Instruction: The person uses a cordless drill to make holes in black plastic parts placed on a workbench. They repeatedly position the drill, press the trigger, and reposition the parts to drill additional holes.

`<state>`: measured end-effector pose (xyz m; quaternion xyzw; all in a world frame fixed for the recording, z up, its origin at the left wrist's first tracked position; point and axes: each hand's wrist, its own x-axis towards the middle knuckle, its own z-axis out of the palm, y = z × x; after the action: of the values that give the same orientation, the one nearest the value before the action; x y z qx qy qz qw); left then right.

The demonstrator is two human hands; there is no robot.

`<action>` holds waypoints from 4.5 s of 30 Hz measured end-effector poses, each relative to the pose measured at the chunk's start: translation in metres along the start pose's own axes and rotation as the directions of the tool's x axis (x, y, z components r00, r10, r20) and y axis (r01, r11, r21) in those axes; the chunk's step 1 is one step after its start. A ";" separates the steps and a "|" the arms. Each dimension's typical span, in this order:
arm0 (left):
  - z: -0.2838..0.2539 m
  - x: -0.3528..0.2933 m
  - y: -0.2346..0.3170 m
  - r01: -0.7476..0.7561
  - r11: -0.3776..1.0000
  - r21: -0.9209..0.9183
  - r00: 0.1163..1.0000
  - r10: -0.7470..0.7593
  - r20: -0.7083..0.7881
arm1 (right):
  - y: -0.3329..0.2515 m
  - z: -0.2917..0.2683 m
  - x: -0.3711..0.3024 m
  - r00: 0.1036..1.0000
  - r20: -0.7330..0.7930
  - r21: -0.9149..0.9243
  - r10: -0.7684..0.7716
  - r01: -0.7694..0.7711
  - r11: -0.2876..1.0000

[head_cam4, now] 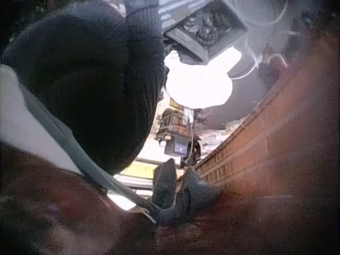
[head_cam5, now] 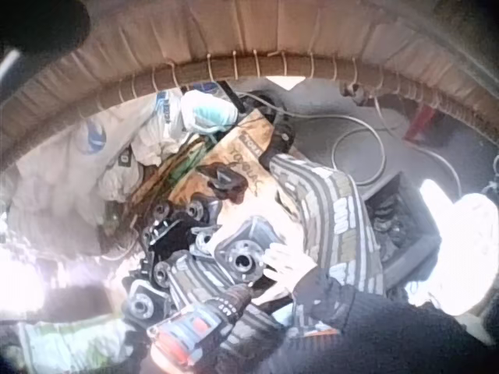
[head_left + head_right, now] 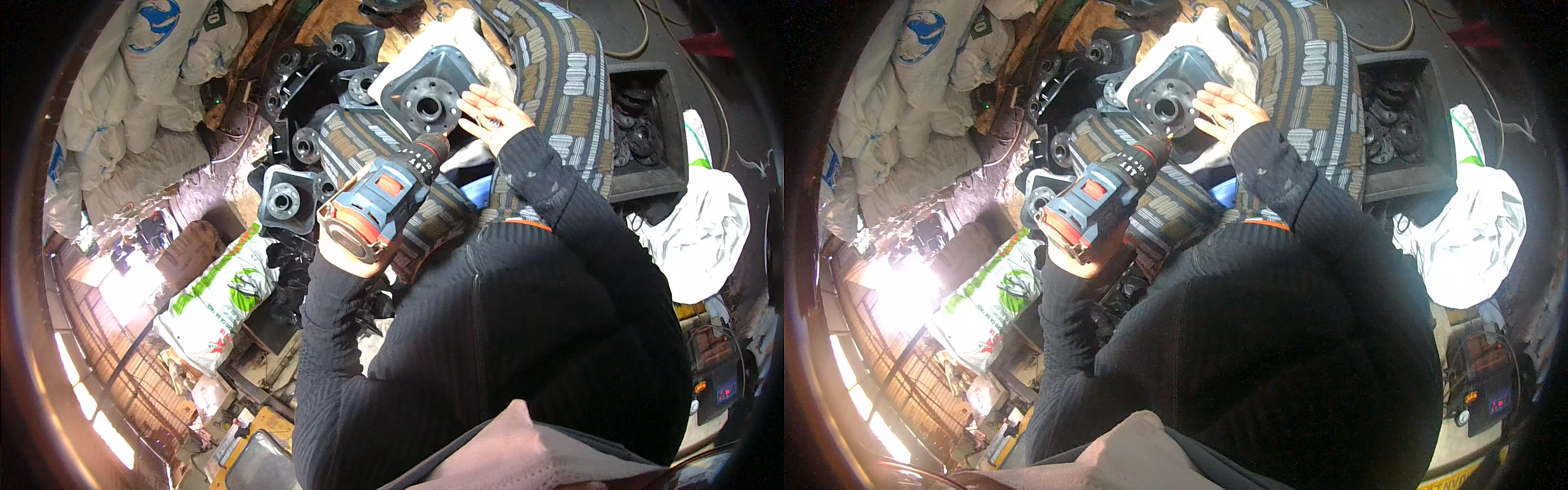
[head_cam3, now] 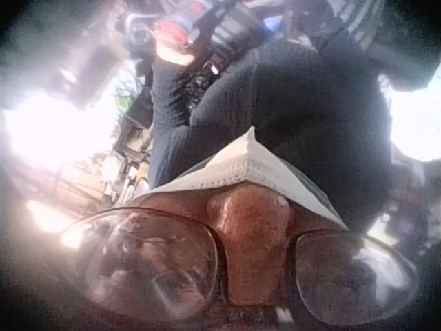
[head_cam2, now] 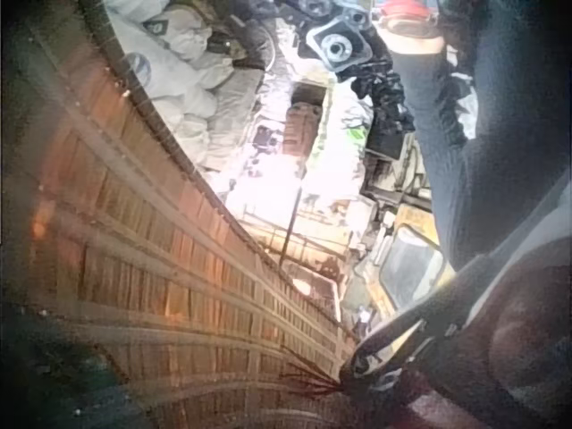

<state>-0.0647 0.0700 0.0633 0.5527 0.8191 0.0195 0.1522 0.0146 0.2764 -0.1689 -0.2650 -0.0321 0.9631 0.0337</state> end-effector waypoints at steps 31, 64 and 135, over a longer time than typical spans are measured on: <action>0.008 0.009 0.003 0.489 0.167 -0.856 0.829 -0.396 0.396 | 0.023 0.028 0.008 0.994 0.105 -0.438 -0.041 0.083 0.895; -0.002 0.007 -0.017 0.229 0.941 -0.248 0.973 -0.219 0.068 | -0.001 -0.009 0.005 0.998 -0.058 -0.347 -0.011 -0.010 0.938; 0.002 0.058 -0.057 0.204 0.964 -0.171 0.976 -0.186 0.117 | 0.028 0.005 0.038 0.957 -0.213 -0.714 -0.195 -0.016 0.700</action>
<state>-0.1351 0.1009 0.0370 0.4533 0.8557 0.0514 0.2441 -0.0217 0.2515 -0.1864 -0.3852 -0.4076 0.8277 -0.0193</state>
